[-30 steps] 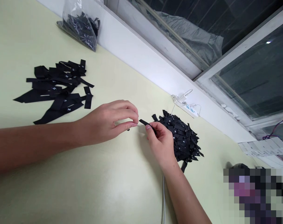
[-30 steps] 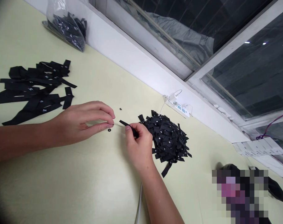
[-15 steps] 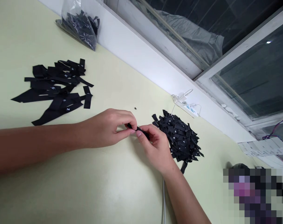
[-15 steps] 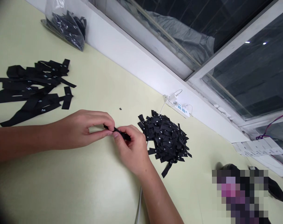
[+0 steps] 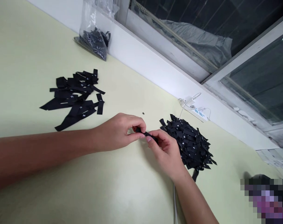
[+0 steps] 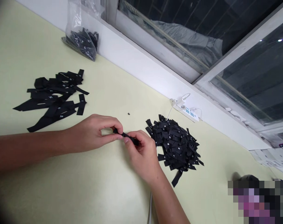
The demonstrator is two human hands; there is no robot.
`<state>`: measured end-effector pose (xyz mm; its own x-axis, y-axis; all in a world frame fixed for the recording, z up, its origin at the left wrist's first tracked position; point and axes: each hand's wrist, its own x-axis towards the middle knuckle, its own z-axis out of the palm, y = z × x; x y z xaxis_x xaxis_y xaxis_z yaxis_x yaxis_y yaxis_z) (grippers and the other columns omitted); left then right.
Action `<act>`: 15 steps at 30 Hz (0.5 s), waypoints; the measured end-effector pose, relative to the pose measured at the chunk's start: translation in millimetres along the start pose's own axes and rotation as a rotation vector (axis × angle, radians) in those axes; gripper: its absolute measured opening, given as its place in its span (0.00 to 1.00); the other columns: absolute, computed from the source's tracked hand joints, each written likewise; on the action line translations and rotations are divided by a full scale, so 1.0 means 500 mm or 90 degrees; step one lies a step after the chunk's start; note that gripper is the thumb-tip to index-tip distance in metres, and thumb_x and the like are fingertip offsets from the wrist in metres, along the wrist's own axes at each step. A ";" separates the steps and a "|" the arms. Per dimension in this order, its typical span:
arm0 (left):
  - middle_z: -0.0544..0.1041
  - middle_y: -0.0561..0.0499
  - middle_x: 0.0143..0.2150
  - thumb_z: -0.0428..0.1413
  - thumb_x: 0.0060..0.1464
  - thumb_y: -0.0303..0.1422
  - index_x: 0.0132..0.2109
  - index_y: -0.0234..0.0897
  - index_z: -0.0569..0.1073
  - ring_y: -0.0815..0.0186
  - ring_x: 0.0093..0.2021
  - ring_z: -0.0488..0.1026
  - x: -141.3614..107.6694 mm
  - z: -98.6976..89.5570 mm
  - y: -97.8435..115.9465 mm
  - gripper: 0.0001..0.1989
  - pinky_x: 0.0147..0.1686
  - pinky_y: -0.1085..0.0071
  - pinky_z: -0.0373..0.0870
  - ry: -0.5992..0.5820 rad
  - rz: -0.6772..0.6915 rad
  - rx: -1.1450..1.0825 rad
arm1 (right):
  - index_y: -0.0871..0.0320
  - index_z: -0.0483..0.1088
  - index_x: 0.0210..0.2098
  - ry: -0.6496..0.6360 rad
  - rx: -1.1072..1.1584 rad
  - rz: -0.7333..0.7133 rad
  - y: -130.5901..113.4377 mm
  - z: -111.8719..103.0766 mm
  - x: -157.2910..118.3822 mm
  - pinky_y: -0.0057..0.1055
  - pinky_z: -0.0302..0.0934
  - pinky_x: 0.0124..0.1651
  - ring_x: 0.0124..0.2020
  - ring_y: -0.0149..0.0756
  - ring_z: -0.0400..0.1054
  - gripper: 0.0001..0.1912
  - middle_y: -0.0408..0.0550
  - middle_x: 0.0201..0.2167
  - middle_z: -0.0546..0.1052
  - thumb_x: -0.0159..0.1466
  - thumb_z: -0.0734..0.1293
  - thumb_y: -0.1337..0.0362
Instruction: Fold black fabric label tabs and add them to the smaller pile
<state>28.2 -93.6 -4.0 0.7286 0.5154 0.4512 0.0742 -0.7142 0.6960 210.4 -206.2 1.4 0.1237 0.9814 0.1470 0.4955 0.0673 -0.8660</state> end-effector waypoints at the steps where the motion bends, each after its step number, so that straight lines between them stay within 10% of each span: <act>1: 0.80 0.57 0.33 0.60 0.59 0.28 0.37 0.38 0.75 0.72 0.31 0.74 -0.001 -0.001 0.001 0.01 0.31 0.76 0.67 -0.003 -0.004 0.005 | 0.54 0.77 0.39 -0.001 0.008 0.004 0.001 0.000 0.000 0.33 0.62 0.36 0.33 0.34 0.68 0.07 0.45 0.33 0.76 0.68 0.68 0.60; 15: 0.80 0.53 0.39 0.56 0.64 0.27 0.45 0.38 0.79 0.70 0.38 0.76 -0.002 0.002 -0.017 0.07 0.38 0.75 0.68 -0.034 0.095 -0.004 | 0.54 0.78 0.41 -0.011 -0.023 -0.039 -0.003 0.001 -0.002 0.31 0.63 0.36 0.33 0.33 0.70 0.06 0.45 0.34 0.76 0.69 0.67 0.64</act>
<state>27.8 -88.4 -11.1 0.7668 0.3777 0.5190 -0.0414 -0.7777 0.6272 209.0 -207.1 2.3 0.0771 0.9786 0.1906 0.5330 0.1211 -0.8374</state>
